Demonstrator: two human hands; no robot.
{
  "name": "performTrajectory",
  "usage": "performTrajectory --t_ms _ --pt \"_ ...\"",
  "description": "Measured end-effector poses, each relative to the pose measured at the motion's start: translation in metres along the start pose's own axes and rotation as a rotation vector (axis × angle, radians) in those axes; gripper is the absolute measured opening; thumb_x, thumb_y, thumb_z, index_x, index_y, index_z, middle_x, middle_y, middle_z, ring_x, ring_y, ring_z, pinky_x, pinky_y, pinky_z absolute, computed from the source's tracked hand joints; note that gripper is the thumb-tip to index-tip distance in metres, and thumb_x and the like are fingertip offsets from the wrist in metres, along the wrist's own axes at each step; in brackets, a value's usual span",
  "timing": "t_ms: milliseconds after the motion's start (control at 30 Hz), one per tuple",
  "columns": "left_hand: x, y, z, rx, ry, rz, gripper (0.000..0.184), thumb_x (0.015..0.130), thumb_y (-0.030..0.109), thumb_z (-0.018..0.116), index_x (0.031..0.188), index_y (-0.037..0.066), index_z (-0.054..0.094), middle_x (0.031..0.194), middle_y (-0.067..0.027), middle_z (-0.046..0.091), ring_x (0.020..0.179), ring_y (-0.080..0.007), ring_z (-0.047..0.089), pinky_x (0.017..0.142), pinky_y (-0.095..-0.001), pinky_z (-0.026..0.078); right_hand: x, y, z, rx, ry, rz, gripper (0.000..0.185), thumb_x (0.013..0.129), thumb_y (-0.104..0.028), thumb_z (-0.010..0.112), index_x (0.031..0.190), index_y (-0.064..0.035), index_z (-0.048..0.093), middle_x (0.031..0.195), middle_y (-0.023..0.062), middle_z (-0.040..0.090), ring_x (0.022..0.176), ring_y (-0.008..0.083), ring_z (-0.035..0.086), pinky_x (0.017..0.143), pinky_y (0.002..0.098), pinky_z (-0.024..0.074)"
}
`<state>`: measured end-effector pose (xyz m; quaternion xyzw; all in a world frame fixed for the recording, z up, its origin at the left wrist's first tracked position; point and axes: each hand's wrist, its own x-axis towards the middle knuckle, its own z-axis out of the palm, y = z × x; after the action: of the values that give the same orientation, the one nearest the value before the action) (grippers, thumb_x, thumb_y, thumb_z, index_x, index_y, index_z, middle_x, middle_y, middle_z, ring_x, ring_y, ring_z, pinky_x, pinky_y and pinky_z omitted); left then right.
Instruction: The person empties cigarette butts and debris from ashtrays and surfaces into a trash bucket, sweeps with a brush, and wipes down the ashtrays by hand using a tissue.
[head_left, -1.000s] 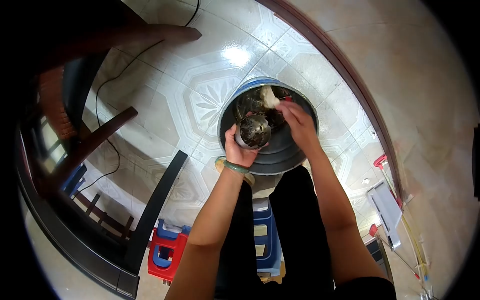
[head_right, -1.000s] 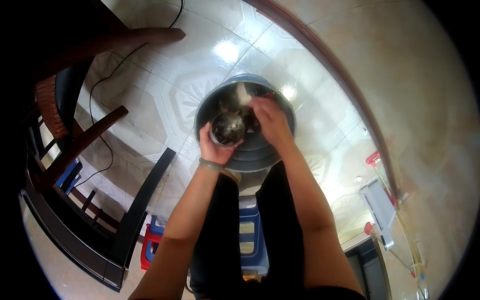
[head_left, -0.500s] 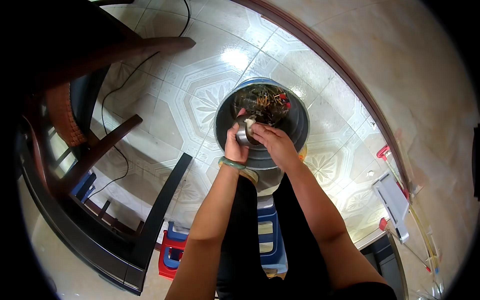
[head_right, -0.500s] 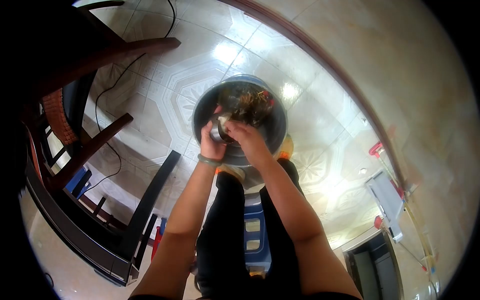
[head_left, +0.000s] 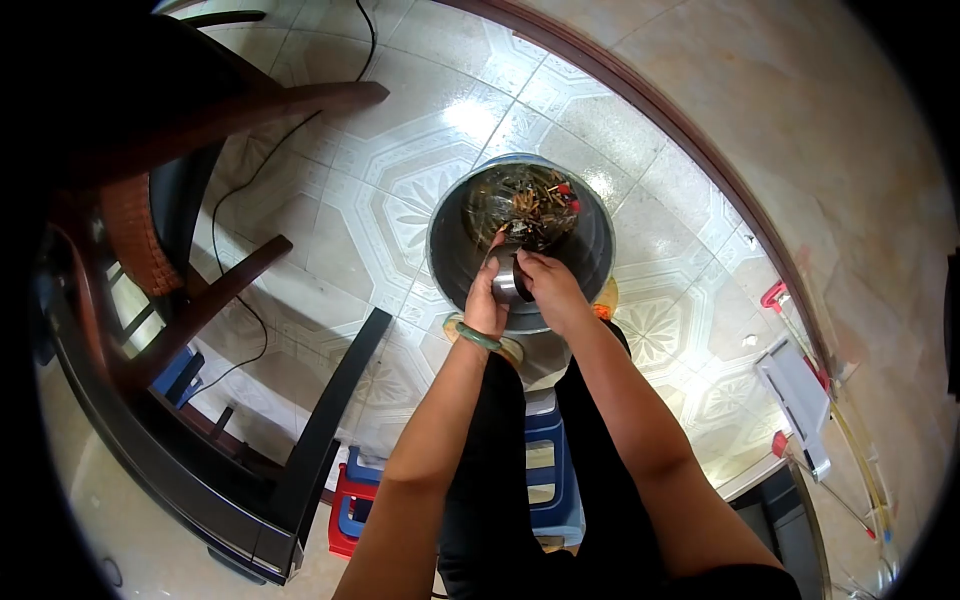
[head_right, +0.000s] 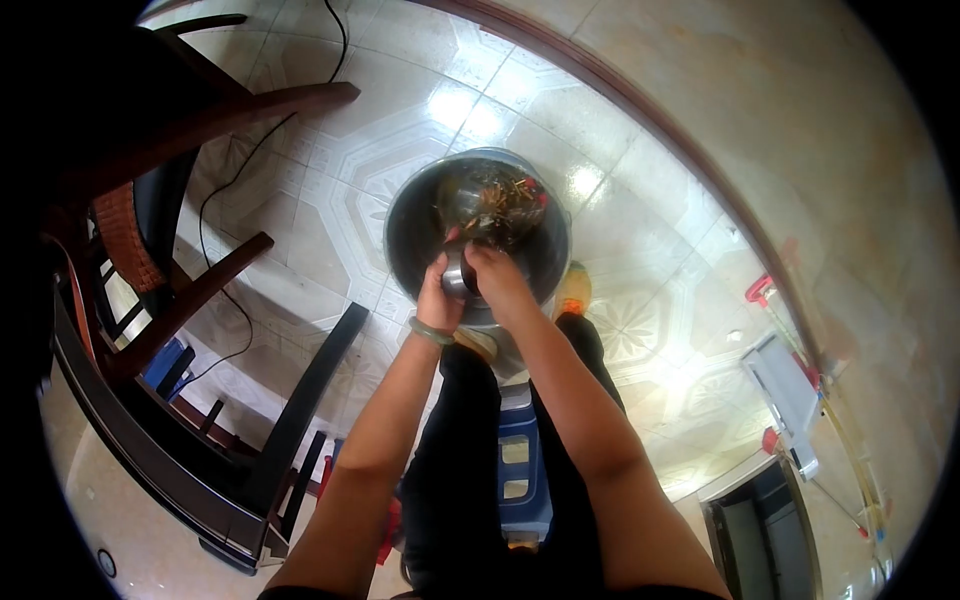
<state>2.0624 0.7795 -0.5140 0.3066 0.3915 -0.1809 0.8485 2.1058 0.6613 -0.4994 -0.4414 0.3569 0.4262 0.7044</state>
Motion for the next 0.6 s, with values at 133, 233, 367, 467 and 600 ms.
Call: performTrajectory --t_ms 133,233,367,467,600 --pt "-0.001 -0.002 0.003 -0.022 0.023 -0.054 0.049 0.091 0.037 0.047 0.132 0.011 0.049 0.116 -0.0045 0.061 0.104 -0.0187 0.058 0.088 -0.0345 0.046 -0.001 0.005 0.011 -0.106 0.123 -0.023 0.028 0.092 -0.009 0.050 0.114 0.0064 0.056 0.112 0.0084 0.060 0.102 0.0155 0.057 0.088 0.0266 0.0432" --pt "0.006 0.009 -0.001 -0.020 0.041 -0.155 0.048 0.090 0.042 0.045 0.126 0.011 0.054 0.110 -0.0055 0.063 0.099 -0.0195 0.060 0.083 -0.0342 0.047 0.003 0.016 0.011 -0.493 0.158 -0.348 0.029 0.085 0.000 0.048 0.112 0.0058 0.058 0.114 0.0117 0.059 0.105 0.0234 0.058 0.089 0.0301 0.0439" --pt "0.014 0.042 0.001 0.005 -0.072 -0.319 0.050 0.090 0.039 0.041 0.124 0.005 0.055 0.107 -0.0083 0.065 0.100 -0.0208 0.062 0.089 -0.0318 0.047 -0.008 -0.007 0.022 -0.904 -0.040 -0.710 0.026 0.075 0.004 0.047 0.096 0.0023 0.062 0.108 0.0161 0.060 0.104 0.0339 0.055 0.085 0.0386 0.0464" --pt "0.022 0.062 -0.006 0.138 -0.316 -0.319 0.053 0.090 0.036 0.037 0.125 0.000 0.053 0.111 -0.0128 0.064 0.101 -0.0225 0.062 0.090 -0.0330 0.047 -0.004 -0.011 0.025 -1.136 -0.238 -0.889 0.030 0.073 0.008 0.048 0.098 0.0005 0.062 0.111 0.0159 0.058 0.107 0.0338 0.055 0.087 0.0373 0.0472" --pt "0.019 0.078 0.000 0.355 -0.248 -0.445 0.053 0.090 0.034 0.035 0.126 -0.002 0.052 0.115 -0.0161 0.062 0.104 -0.0230 0.062 0.092 -0.0330 0.047 -0.013 -0.010 0.024 -1.513 -0.398 -0.696 0.018 0.079 -0.002 0.052 0.092 -0.0029 0.064 0.102 0.0083 0.061 0.107 0.0267 0.056 0.083 0.0359 0.0500"
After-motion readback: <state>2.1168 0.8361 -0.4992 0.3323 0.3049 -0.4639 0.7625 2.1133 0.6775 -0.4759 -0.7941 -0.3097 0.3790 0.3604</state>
